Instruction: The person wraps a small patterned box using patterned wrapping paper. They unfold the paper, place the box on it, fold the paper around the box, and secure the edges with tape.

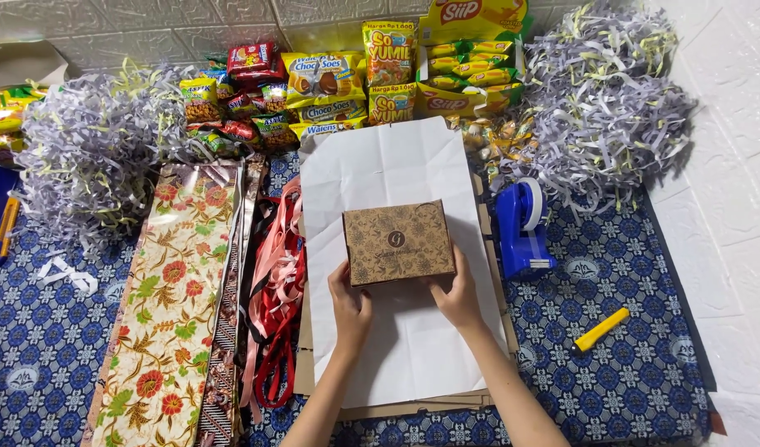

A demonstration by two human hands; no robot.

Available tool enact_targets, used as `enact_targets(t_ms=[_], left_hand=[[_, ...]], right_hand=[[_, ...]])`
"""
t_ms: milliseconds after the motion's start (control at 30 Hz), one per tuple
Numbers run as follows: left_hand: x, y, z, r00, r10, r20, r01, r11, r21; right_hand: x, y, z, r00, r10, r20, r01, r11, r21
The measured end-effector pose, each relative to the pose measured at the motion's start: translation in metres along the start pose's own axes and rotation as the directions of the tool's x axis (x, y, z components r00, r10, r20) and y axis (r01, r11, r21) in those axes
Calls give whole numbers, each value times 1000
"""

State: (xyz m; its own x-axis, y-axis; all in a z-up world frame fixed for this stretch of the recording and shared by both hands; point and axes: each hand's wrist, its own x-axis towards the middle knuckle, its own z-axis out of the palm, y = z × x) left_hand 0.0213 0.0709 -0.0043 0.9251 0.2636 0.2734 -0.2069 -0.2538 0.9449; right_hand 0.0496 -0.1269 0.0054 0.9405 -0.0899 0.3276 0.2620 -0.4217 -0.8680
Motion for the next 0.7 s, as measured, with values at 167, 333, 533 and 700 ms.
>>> enact_targets(t_ms=[167, 333, 533, 700], left_hand=[[-3, -9, 1, 1000, -14, -6, 14, 1000, -22], [-2, -10, 1, 999, -24, -32, 23, 999, -30], [-2, -9, 1, 1000, -6, -25, 5, 999, -39], [-1, -6, 2, 999, -17, -31, 15, 998, -59]], right_hand=[[-1, -5, -2, 1000, 1, 10, -1, 1000, -8], [1, -5, -5, 1000, 3, 25, -3, 1000, -2], [-1, 1, -5, 1000, 17, 24, -17, 1000, -1], [-5, 12, -1, 999, 28, 33, -27, 999, -18]])
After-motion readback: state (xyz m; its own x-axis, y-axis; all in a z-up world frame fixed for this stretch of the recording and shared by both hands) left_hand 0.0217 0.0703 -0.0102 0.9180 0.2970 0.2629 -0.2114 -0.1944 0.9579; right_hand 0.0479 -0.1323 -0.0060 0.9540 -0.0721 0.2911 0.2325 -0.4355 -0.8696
